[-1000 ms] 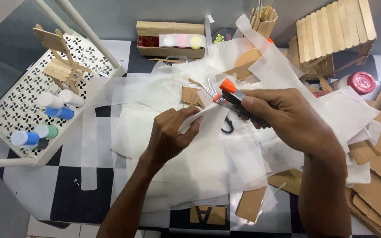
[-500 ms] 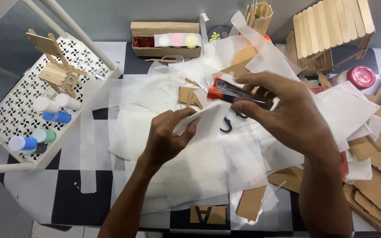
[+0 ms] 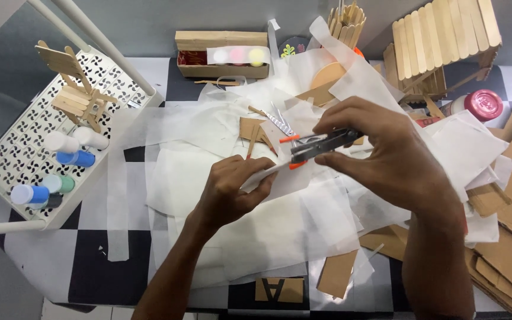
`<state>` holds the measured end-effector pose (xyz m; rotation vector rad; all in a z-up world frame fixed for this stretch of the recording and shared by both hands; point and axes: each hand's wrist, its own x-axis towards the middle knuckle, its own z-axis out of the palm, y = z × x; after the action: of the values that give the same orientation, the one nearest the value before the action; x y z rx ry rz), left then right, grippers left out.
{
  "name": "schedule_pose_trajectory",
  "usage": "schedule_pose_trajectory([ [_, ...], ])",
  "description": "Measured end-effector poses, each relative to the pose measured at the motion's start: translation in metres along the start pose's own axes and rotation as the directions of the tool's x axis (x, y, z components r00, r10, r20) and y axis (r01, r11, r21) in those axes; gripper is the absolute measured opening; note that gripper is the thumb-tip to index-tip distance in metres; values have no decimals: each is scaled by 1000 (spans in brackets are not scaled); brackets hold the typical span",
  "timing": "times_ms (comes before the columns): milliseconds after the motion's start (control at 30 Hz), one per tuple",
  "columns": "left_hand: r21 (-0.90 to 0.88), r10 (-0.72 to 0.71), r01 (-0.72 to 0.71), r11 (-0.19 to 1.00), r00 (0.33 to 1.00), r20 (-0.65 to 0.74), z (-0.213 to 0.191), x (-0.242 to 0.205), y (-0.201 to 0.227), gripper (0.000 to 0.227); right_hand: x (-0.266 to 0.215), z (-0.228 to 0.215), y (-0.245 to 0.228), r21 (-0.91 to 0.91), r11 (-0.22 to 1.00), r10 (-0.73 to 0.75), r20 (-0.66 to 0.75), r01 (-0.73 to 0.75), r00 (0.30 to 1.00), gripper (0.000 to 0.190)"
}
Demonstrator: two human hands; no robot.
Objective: Wrapping small cardboard rectangles in white tissue paper and securing the folds with a stapler.
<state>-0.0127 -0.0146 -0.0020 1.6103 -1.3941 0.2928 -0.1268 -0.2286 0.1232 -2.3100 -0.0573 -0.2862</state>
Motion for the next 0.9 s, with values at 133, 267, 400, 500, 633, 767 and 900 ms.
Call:
schedule_pose_trajectory([
  [133,6,1,-1,1000,1000,9,1,-2,0,20,0,6,4,26,997,72,27,-72,997,46],
  [267,-43,-57,59,997,998,36,4,-6,-1,23,3,4,6,181,975,103,134,-126,986,41],
  [400,-111,-111,115,987,993,41,1,-2,4,24,6,5,12,266,962,19,182,-68,983,31],
  [500,-141,-169,176,974,984,61,3,-3,4,22,7,8,9,234,953,137,240,-194,961,27],
  [633,-187,-238,249,950,968,81,3,-2,11,23,9,16,14,293,930,161,214,-220,963,30],
  [767,-279,-353,371,886,928,114,3,2,19,18,13,21,20,361,879,272,159,-312,949,36],
  [900,-337,-492,514,789,857,155,3,7,29,13,18,29,35,502,791,318,148,-349,936,26],
])
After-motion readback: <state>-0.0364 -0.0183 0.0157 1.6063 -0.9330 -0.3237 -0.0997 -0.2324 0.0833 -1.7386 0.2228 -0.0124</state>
